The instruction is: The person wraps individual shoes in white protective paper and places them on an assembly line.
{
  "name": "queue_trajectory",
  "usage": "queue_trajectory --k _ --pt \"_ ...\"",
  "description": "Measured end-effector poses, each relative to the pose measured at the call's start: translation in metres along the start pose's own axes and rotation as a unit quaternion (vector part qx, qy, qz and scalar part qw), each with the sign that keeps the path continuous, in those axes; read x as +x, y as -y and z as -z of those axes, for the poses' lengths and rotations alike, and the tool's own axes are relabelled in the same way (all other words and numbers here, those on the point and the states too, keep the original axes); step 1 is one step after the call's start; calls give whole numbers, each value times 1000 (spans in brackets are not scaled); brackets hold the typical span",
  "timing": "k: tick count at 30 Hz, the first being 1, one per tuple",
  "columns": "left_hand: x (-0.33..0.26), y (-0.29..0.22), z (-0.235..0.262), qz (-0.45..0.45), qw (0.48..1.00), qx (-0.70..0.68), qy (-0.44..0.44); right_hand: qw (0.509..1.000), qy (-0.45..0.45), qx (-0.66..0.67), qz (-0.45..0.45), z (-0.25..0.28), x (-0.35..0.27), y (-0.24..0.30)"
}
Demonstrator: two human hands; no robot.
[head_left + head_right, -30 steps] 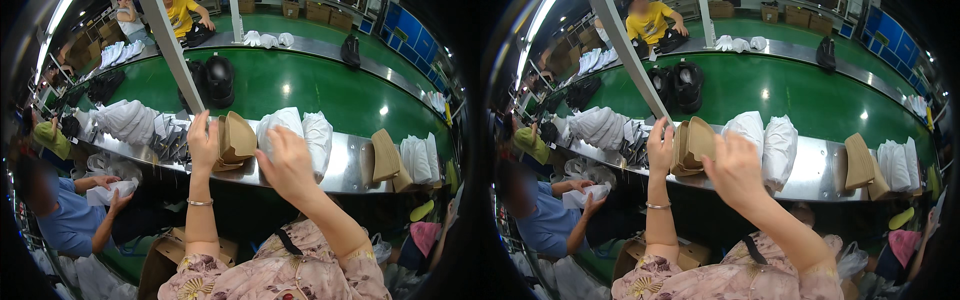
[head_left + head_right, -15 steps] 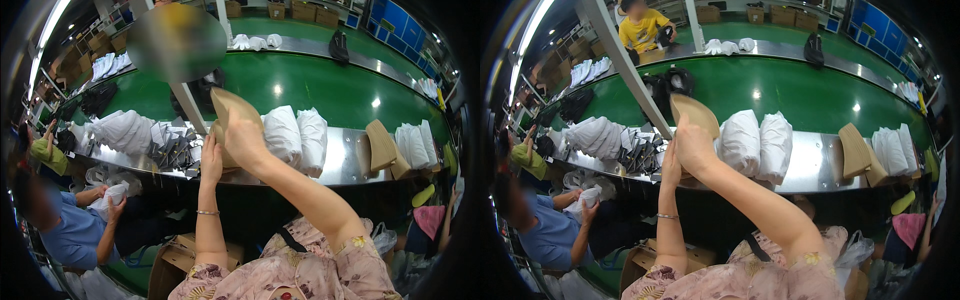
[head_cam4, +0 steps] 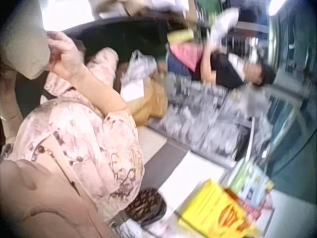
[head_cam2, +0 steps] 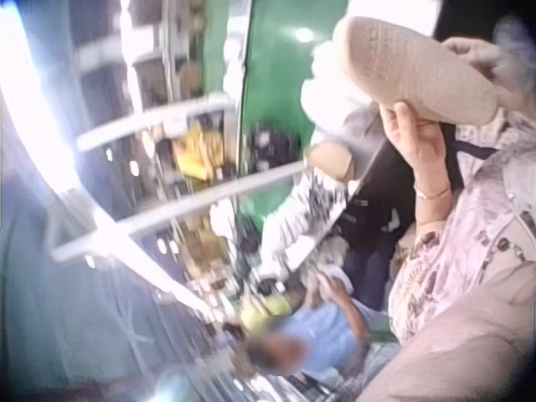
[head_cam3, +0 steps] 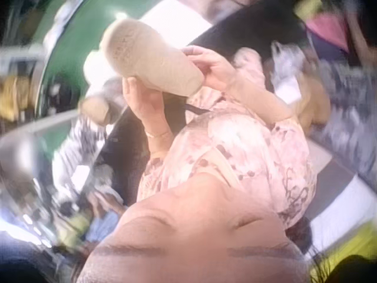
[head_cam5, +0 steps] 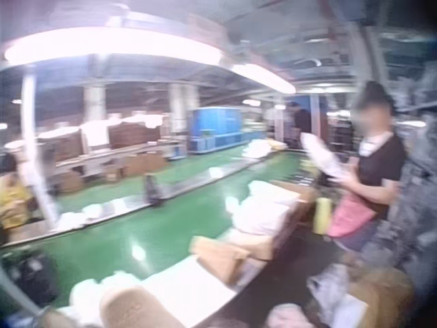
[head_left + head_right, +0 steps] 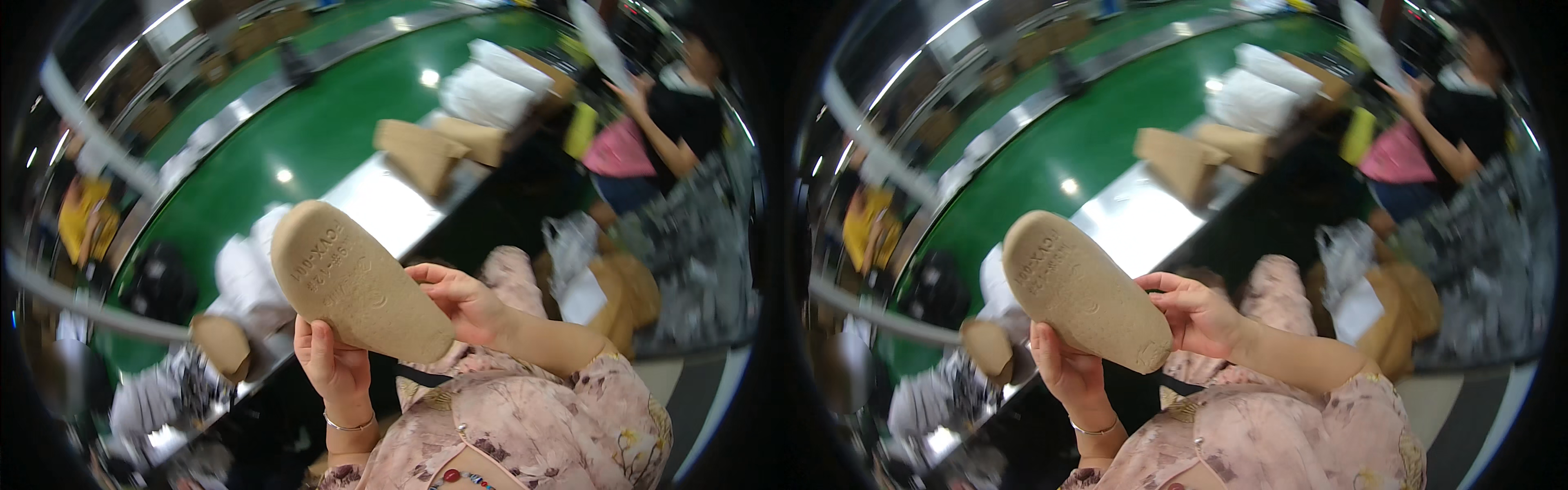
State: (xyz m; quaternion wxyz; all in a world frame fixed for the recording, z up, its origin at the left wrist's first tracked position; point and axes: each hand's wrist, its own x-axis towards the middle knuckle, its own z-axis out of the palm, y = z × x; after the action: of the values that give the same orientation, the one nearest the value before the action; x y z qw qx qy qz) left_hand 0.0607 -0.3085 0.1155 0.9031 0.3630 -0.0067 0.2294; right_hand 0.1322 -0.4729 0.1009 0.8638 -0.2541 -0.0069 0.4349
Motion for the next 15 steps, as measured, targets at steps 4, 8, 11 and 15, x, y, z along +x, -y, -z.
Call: queue_trajectory --k 4,8,11,15 --pt "3 96 -8 238 971 9 24 967 -183 -156 82 88 -71 12" --pt "-8 156 -21 368 924 74 75 759 -423 -388 308 213 -148 26" --pt "-13 179 -34 421 899 95 79 645 -622 -318 310 334 -207 26" --pt "-18 204 -44 451 881 137 30 565 -707 -400 145 465 -244 6"
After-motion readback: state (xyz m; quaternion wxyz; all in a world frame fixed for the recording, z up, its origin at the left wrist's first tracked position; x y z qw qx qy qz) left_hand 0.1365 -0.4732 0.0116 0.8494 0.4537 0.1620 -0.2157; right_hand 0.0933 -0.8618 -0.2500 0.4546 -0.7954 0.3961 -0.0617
